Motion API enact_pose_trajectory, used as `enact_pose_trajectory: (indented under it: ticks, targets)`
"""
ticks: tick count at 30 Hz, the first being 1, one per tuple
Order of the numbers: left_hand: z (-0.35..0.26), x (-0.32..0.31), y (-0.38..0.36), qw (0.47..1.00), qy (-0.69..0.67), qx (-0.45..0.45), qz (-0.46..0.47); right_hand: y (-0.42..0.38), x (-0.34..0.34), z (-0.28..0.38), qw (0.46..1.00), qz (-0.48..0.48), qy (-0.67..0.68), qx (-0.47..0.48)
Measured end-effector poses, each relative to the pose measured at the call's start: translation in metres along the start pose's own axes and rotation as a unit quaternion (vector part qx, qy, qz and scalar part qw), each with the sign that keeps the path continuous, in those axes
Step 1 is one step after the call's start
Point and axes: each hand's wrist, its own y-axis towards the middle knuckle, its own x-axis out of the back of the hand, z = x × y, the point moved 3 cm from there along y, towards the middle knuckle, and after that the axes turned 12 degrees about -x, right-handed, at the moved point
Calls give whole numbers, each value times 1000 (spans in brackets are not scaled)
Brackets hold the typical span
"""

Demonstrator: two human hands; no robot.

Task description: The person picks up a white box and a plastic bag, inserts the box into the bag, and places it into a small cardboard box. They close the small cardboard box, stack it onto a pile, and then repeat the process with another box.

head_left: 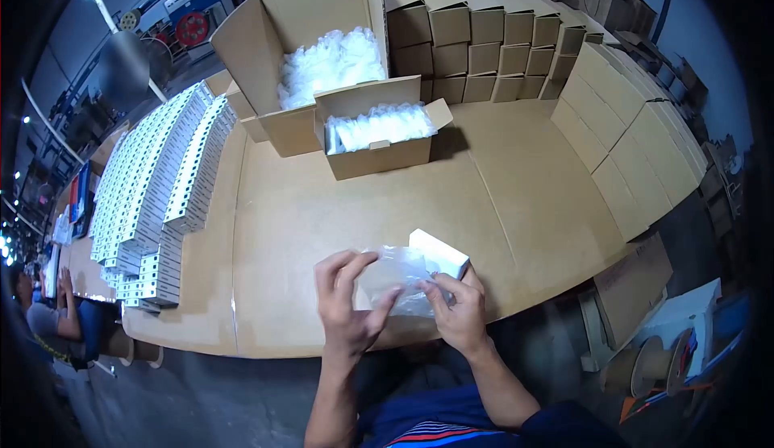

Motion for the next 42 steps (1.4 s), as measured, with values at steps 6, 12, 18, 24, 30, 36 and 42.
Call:
enact_pose_trajectory:
  ticks: [6, 12, 18, 24, 30, 36, 42]
  targets:
    - [2, -11, 19, 988, -33, -61, 136, 3, 3, 13, 996, 60, -27, 63]
    - [15, -19, 8, 964, -70, 107, 233, -1, 17, 16, 980, 183, -69, 45]
    - [32, -6, 19, 916, -234, 164, 283, 2, 34, -3, 978, 196, -60, 34]
    - [58, -21, -7, 872, -468, 113, 83, 4, 30, -30, 952, 269, 134, -50]
    - [51, -39, -24, 896, -416, 135, -76, 2, 19, -37, 948, 283, 136, -49]
    - [62, -28, -7, 890, -409, 111, -170, 3, 18, -45, 969, 195, 129, -80]
    - [35, -35, -56, 787, -510, 341, -62, 5, 15, -42, 990, 134, 45, -24]
